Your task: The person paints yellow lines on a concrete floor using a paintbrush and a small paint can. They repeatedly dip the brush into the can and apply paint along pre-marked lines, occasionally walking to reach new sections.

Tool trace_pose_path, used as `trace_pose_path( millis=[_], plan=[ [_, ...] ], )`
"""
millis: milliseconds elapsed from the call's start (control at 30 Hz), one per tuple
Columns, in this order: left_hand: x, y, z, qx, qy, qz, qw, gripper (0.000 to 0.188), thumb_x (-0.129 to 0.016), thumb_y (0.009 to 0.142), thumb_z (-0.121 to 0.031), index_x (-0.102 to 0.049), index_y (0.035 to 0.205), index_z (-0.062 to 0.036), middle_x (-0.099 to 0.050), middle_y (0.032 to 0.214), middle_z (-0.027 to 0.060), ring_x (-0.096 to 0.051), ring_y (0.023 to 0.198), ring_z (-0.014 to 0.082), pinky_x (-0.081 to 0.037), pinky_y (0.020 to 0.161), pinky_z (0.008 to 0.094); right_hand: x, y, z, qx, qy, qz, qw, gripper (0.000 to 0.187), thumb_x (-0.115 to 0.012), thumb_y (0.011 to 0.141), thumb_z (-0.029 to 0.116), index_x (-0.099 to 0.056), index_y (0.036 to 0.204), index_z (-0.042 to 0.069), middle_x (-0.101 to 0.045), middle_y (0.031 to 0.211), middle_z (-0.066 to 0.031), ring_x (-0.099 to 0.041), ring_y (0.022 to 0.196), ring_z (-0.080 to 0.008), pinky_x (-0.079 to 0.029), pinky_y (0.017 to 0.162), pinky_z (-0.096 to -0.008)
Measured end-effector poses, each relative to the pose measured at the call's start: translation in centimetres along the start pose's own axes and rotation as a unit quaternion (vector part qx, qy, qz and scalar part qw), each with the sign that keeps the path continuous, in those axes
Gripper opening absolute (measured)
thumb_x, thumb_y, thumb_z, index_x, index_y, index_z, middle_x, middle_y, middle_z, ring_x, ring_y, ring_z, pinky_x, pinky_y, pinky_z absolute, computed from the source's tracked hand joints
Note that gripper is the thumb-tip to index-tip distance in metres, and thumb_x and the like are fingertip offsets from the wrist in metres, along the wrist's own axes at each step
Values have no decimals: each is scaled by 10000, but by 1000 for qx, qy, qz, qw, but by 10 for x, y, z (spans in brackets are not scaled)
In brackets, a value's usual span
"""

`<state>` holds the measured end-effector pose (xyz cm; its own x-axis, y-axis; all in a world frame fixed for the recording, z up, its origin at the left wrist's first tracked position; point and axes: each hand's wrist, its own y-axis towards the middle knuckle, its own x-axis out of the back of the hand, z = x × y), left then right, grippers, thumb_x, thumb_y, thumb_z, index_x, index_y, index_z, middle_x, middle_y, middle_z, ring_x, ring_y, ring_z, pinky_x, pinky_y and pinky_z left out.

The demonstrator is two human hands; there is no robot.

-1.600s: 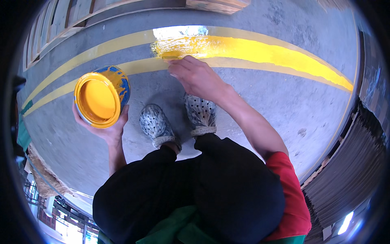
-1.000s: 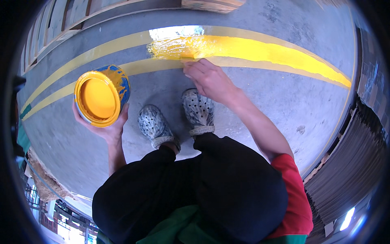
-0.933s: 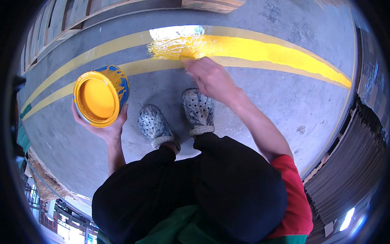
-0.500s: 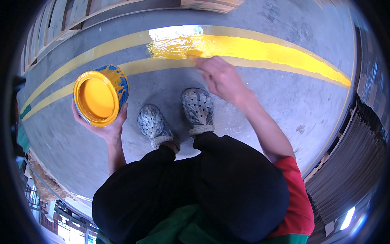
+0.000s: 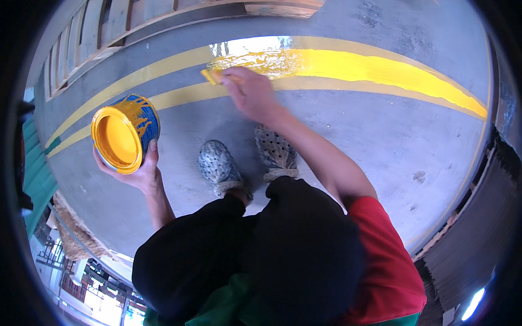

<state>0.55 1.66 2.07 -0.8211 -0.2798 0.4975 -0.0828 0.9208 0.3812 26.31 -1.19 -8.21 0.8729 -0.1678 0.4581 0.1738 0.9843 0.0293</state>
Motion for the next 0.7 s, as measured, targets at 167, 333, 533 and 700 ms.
trace_pose_path(
  millis=[167,333,533,700],
  plan=[
    [21,33,-10,-1,15,-51,999,1216,-936,555,-241,-210,1513,-52,-418,1439,170,-444,1354,306,-340,1175,481,89,-26,-33,-218,-15,-131,967,236,-658,988,198,-699,1124,10,-747,991,-127,-754,852,-191,-599,729,-300],
    [63,85,-11,-58,51,-76,994,1125,-930,568,-167,-302,1492,-30,-456,1418,159,-490,1299,299,-388,1144,450,170,-41,-50,-92,-191,-196,957,186,-669,963,154,-716,1063,4,-751,962,-150,-753,768,-212,-613,647,-311],
    [101,151,21,-95,-57,-64,992,906,-849,671,34,-371,1438,-12,-500,1389,150,-504,1292,317,-385,1145,501,87,-25,-35,-1,-293,-131,947,71,-629,836,82,-576,879,64,-621,792,-131,-636,708,-341,-528,611,-455],
    [116,171,71,-93,-111,-38,989,852,-836,724,-11,-371,1438,-27,-480,1428,148,-506,1288,335,-404,1129,516,-37,5,15,72,-52,-87,992,139,-648,843,69,-668,980,67,-665,955,-118,-663,887,-300,-557,743,-379]
  ],
)
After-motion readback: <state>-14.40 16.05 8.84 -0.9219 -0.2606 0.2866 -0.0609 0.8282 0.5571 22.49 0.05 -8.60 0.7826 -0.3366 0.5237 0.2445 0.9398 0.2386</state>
